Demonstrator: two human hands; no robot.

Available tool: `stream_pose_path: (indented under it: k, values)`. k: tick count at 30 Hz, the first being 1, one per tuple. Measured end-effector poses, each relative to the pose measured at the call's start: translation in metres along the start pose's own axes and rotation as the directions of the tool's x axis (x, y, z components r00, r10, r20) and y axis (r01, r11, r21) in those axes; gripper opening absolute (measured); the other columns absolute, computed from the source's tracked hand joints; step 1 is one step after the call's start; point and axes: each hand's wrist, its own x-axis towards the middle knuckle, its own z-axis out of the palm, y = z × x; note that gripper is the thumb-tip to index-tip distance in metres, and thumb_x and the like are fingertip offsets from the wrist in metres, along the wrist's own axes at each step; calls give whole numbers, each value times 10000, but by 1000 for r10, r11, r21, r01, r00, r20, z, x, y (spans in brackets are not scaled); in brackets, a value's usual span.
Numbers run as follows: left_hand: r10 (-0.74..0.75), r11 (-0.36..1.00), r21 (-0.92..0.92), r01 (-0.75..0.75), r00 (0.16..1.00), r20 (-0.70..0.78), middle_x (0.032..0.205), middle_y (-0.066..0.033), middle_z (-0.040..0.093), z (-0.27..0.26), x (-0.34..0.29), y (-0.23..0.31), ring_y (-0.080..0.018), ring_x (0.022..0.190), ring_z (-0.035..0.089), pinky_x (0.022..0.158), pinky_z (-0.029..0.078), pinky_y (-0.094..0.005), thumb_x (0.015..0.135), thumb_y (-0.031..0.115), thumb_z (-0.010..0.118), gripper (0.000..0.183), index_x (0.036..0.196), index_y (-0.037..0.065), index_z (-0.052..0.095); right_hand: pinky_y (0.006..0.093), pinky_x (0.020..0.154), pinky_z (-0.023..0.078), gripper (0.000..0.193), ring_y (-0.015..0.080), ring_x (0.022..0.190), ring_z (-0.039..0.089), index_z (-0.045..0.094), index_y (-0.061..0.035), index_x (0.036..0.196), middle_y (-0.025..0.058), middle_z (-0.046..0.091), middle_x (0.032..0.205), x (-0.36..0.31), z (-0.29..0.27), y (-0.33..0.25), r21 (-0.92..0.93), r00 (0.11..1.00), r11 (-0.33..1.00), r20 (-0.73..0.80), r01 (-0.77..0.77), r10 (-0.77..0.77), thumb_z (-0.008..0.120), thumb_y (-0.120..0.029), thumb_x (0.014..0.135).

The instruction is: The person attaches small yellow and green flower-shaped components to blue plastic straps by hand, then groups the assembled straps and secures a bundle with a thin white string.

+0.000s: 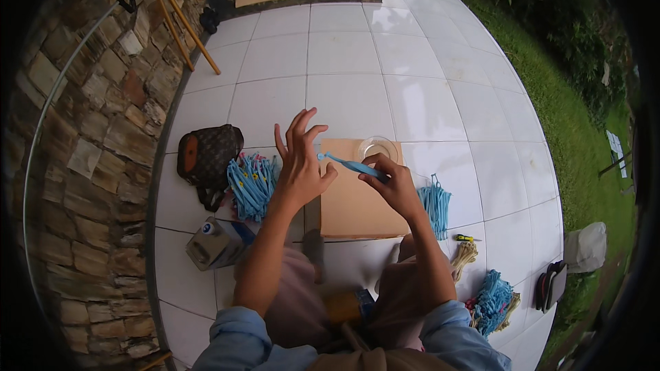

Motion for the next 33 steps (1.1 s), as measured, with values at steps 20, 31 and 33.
stream_pose_path:
  k: [20, 31, 33]
  values:
    - [71, 971, -237, -39, 990, 126, 691, -113, 551, -15, -5, -29, -179, 489, 468, 469, 393, -291, 720, 184, 682, 252, 795, -29, 569, 197, 541, 422, 244, 77, 700, 515, 523, -5, 935, 45, 562, 832, 2, -20, 5, 599, 969, 794, -240, 104, 55, 650, 26, 730]
    - [-241, 793, -556, 251, 966, 92, 474, -95, 476, 7, -3, 16, -205, 386, 494, 393, 361, -299, 916, 188, 414, 161, 956, 32, 428, 252, 639, 418, 532, 115, 717, 506, 309, -50, 1216, 44, 528, 866, -3, -7, -2, 864, 920, 419, -367, 281, 139, 615, -53, 781]
    - [-342, 735, -610, 295, 939, 42, 505, -114, 495, 18, -7, 42, -237, 429, 533, 411, 382, -317, 924, 177, 371, 142, 957, 40, 388, 280, 790, 403, 486, 142, 885, 488, 301, -61, 1276, 57, 481, 1020, -2, 14, -1, 827, 938, 497, -341, 264, 69, 528, -124, 852]
